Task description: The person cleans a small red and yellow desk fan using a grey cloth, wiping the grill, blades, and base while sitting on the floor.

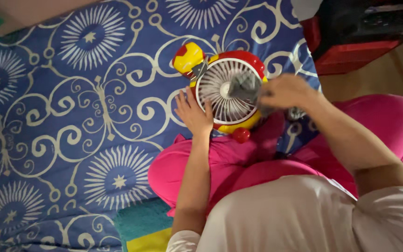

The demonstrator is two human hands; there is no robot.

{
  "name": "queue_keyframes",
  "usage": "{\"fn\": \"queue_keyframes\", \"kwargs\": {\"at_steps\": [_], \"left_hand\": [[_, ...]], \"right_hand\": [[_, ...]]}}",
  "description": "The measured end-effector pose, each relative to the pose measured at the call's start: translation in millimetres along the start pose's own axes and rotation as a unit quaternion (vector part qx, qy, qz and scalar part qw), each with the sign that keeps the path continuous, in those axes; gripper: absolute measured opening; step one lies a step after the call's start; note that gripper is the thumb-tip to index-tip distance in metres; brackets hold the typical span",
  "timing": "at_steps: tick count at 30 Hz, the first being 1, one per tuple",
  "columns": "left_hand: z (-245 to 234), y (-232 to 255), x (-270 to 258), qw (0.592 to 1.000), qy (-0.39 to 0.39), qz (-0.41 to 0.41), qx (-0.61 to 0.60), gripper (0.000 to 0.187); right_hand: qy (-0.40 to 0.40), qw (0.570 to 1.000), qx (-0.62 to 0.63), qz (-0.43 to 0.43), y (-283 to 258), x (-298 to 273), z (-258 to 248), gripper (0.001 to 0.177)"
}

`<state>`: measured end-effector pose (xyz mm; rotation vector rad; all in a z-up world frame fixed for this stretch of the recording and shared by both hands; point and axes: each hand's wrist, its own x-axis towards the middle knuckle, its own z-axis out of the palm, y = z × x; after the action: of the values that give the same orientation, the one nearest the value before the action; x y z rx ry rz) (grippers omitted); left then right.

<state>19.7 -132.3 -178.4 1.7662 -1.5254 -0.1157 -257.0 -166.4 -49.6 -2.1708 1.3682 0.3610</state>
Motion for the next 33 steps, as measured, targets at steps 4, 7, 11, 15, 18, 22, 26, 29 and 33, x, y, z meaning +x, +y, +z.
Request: {"fn": "queue_keyframes", "kwargs": {"at_steps": [4,7,11,15,18,22,26,29,33], "left_hand": [[-12.3,29.7,-8.8,0.991,-0.054,0.107,0.064,0.078],[-5.1,44.2,-17.2,0.975,-0.120,0.175,0.070,0.083],[-4.6,36.2,-13.3,0.953,-0.202,0.217,0.066,0.095],[-4.8,35.2,-22.1,0.958,-0.175,0.216,0.075,0.091],[-2.7,39.3,-20.4,0.963,-0.177,0.190,0.066,0.094],[2.0,21.6,-24.0,0.986,-0.096,0.083,0.111,0.088],[16.2,-44.5,-9.7,0.980,-0.080,-0.167,-0.078,0.076],[33.3,-81.3,13.6,0.672,-0.136,-0.443,-0.578,0.071],[31.3,-90.3,3.1,0.841,-0.106,-0.433,-0.308,0.072]], "right_hand": [[0.289,0.950,0.112,-0.038,10.7,8.9,3.0,0.050],[0.321,0.924,-0.033,-0.205,-23.7,54.6,52.5,0.059],[0.304,0.939,-0.088,-0.135,-23.5,72.8,59.1,0.057],[0.324,0.945,0.035,-0.033,1.5,92.8,43.9,0.061],[0.362,0.922,0.116,0.067,31.9,114.8,42.6,0.063],[0.129,0.817,0.510,0.236,99.0,124.1,66.4,0.076],[0.019,0.637,0.738,0.222,108.6,111.8,146.4,0.082],[0.015,0.584,0.769,0.260,95.5,91.9,166.4,0.087],[0.032,0.625,0.779,0.051,75.6,64.2,132.8,0.067]]}}
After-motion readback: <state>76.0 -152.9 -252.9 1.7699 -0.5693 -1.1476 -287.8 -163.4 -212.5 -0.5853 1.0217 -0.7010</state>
